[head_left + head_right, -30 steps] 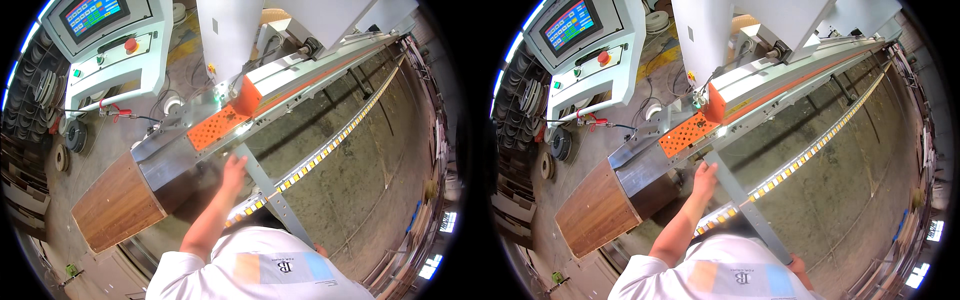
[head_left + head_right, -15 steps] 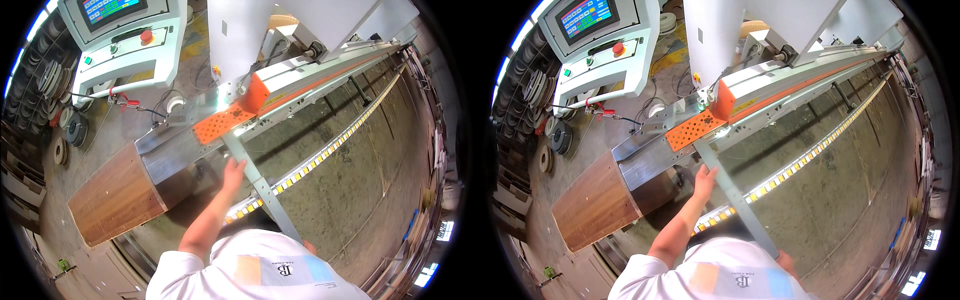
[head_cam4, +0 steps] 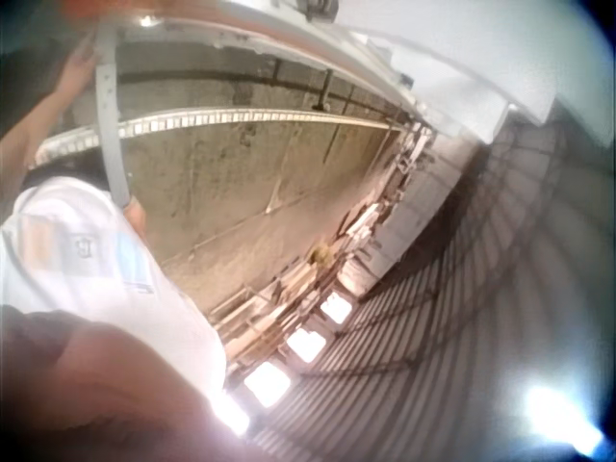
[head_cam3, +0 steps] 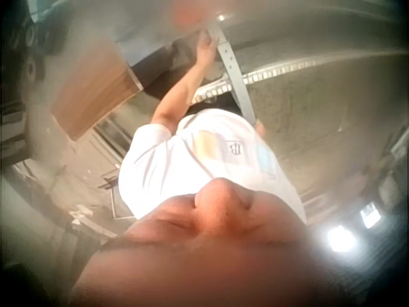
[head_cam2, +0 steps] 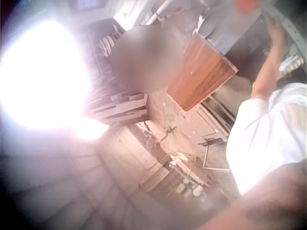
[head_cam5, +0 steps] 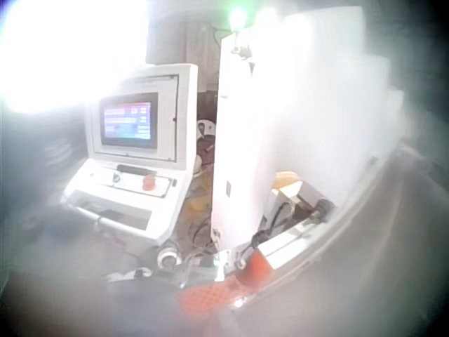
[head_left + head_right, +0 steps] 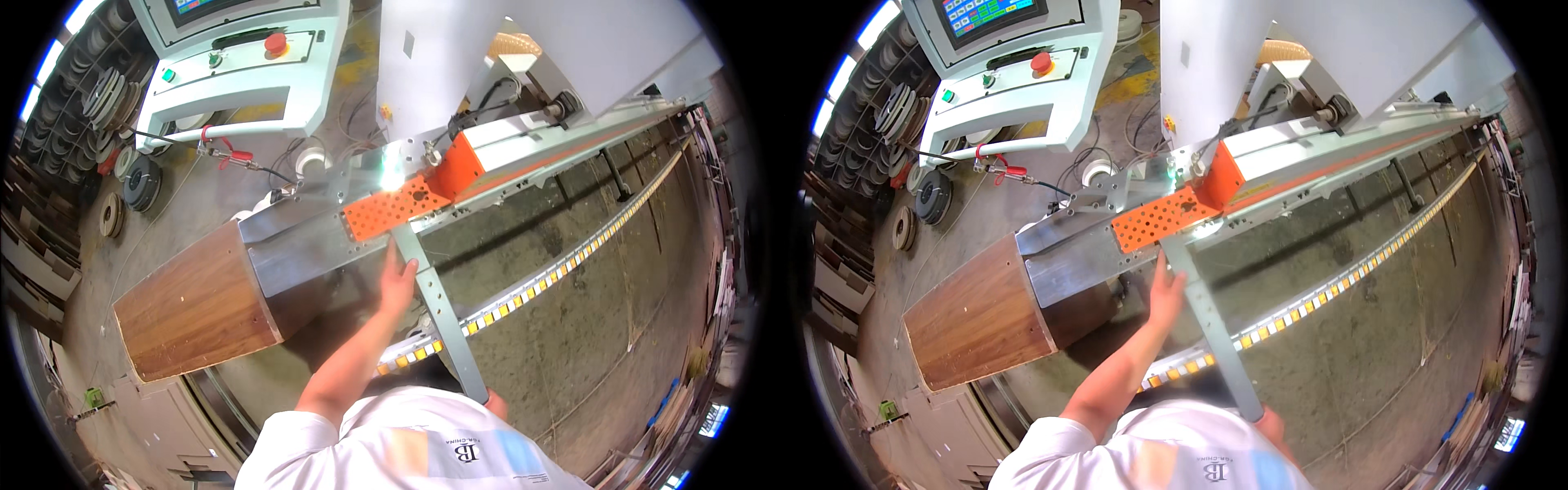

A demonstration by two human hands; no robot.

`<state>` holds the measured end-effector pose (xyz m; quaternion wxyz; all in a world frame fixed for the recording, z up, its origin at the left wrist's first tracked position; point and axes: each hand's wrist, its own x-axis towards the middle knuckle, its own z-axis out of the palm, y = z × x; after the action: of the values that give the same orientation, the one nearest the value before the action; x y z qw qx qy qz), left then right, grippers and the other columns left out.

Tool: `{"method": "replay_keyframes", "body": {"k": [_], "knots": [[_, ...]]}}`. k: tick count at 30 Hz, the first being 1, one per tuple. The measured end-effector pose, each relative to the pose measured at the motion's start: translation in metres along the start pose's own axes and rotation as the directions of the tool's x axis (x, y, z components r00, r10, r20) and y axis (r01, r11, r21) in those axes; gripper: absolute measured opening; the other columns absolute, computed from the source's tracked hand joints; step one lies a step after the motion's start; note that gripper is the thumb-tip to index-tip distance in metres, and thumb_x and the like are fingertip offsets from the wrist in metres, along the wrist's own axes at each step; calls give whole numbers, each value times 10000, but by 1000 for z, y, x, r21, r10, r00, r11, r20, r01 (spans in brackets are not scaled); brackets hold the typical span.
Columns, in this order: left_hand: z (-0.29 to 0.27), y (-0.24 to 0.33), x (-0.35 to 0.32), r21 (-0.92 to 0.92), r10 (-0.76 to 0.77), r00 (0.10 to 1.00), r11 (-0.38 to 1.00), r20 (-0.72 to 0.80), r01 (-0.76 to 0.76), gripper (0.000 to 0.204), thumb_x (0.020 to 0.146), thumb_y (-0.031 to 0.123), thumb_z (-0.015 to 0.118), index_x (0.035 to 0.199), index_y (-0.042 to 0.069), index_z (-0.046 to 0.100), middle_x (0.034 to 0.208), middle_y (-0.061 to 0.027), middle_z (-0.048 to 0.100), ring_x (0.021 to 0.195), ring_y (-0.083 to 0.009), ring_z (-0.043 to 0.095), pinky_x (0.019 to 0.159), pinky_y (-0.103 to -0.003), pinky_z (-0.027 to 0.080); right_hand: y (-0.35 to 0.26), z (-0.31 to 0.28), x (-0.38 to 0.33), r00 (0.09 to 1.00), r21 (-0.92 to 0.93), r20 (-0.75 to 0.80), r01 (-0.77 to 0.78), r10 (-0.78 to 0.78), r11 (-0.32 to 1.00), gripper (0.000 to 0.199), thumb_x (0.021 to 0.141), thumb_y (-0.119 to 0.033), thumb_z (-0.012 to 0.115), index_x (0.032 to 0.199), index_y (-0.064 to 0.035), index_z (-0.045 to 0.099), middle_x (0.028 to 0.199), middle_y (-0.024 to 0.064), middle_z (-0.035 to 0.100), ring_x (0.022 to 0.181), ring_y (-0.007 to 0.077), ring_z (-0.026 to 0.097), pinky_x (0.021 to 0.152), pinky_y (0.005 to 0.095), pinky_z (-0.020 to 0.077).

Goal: The person operates a large industrial edge banding machine to process wooden boards. They feed the boards into the machine, guide them through the mechanism, and then stack the finished pieces on a nearby table.

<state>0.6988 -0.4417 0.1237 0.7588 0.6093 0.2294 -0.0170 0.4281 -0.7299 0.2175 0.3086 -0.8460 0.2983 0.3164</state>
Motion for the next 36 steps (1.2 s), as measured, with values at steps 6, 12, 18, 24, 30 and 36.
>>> {"method": "replay_keyframes", "body": {"k": [6,12,18,24,30,36], "knots": [[7,4,6,-51,-75,997,996,-25,74,786,1006,93,639,1676,166,235,1129,-73,703,879,-88,607,726,-262,492,6,4,13,1000,-31,4,10,-10,999,463,760,-350,844,1084,-35,740,1000,232,761,1027,400,741,862,424,555],[19,27,8,-97,-165,986,982,5,165,777,993,46,631,1667,99,248,1209,-80,708,997,-105,636,869,-263,527,27,-2,30,999,-29,27,42,-42,999,474,736,-338,859,1076,-33,733,969,235,758,1008,392,747,852,431,558],[41,8,21,-50,-47,999,998,-10,47,789,1012,104,655,1675,185,236,853,-37,702,655,-68,578,528,-252,484,14,-24,38,1000,-82,1,11,-11,997,497,736,-350,870,1090,-31,731,976,233,759,1017,381,749,855,413,560],[76,12,31,-26,-113,994,993,6,113,795,1006,111,672,1672,207,248,878,-35,714,666,-68,597,531,-265,510,-13,-60,48,999,-35,-31,-19,18,999,557,702,-395,897,1084,-21,741,979,213,768,1001,348,763,845,405,568],[122,16,41,32,-187,981,982,42,186,790,1007,149,683,1669,208,255,883,-37,703,671,-72,595,535,-275,533,4,-98,77,1000,-4,10,26,-26,1000,519,672,-386,878,1035,-32,767,969,199,776,956,322,772,825,405,575],[177,16,56,-3,-224,970,974,97,225,786,1013,155,657,1674,230,239,859,-30,686,684,-89,612,545,-269,538,49,-129,117,999,-133,-34,32,-37,991,510,679,-379,894,1054,-61,759,968,181,774,916,307,767,819,424,582]]}}
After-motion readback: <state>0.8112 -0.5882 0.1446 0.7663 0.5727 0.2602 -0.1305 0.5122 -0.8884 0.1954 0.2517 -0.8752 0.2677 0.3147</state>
